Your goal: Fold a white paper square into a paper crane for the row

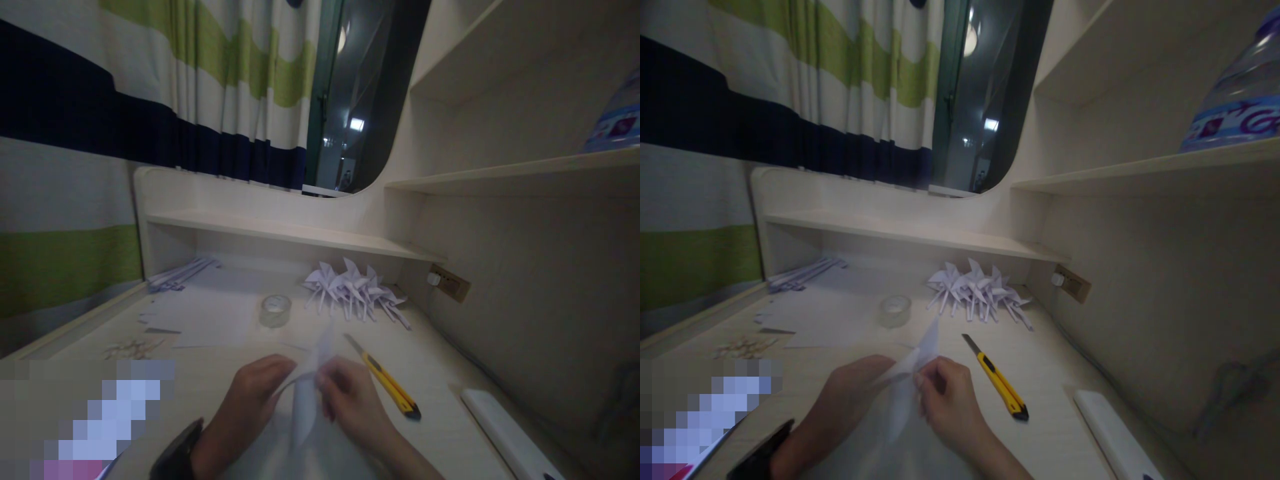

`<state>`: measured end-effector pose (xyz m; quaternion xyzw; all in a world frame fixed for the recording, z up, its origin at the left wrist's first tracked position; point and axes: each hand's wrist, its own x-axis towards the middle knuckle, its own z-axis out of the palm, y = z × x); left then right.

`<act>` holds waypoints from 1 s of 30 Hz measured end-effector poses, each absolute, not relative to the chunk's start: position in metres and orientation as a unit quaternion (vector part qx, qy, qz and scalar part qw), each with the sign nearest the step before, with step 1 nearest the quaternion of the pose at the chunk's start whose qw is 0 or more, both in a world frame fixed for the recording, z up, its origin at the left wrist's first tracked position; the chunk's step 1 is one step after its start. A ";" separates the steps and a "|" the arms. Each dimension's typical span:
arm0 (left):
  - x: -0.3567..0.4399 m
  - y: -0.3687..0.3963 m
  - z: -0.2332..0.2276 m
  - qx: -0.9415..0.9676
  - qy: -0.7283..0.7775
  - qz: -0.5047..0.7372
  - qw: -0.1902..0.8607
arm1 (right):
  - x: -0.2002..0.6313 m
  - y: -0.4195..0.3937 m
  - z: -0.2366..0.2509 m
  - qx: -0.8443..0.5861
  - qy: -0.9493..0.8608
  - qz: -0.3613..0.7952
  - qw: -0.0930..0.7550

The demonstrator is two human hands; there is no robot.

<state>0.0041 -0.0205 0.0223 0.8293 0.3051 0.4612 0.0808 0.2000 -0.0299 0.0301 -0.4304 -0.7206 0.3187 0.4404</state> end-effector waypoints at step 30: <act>0.014 -0.021 0.011 0.745 0.345 0.470 0.323 | 0.192 -0.035 0.017 -0.385 -0.787 0.144 0.459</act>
